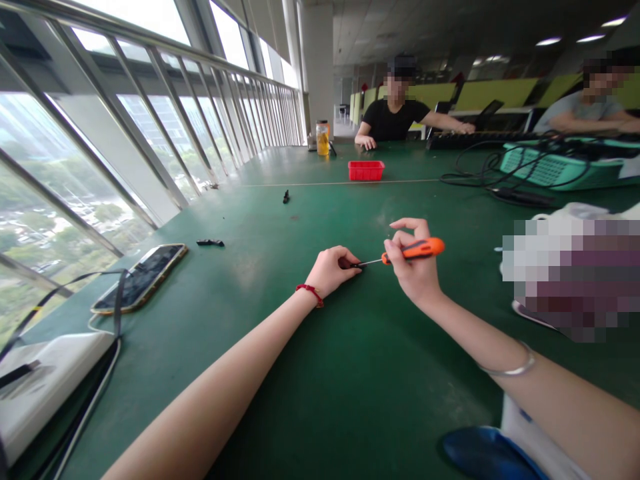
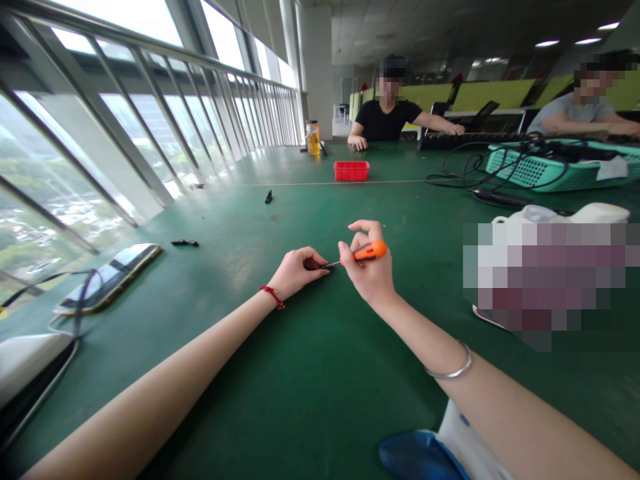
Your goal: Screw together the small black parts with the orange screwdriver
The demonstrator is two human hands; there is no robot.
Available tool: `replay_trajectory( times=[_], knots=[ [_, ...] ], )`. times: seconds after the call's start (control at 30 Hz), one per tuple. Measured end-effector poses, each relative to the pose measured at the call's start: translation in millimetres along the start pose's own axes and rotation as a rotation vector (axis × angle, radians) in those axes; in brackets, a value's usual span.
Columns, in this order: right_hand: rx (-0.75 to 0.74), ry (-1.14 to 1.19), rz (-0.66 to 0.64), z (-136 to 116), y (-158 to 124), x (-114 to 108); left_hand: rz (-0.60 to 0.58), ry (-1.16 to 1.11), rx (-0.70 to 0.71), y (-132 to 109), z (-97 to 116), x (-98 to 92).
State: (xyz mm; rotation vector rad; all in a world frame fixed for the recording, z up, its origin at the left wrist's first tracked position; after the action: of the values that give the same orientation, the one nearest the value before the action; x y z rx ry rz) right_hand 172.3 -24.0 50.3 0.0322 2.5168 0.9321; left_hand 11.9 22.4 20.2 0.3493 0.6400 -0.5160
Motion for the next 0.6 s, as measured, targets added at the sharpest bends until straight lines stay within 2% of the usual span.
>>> replay_trajectory(
  times=[0.13,0.33,0.6],
  knots=[
    [0.046,0.048,-0.096,-0.7,-2.0,1.5,-0.003,0.013,-0.013,0.0,0.4,-0.6],
    [-0.035,0.012,0.05,2.4,-0.9,1.2,-0.003,0.006,-0.003,-0.4,0.2,-0.7],
    [-0.003,-0.002,-0.008,-2.0,-2.1,1.3,-0.004,0.012,-0.009,-0.2,0.0,-0.4]
  ],
)
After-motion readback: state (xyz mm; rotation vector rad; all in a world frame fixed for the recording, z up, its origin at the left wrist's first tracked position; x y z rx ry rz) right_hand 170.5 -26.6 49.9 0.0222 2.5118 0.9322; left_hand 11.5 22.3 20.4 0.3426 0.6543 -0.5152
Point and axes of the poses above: each hand's wrist, its own y-axis towards the middle knuckle, its own x-axis out of the palm, z = x × y, the point moved 1 cm from there along y, towards the middle knuckle, and after that the axes turned 15 degrees about -z, right-handed, at the moved point
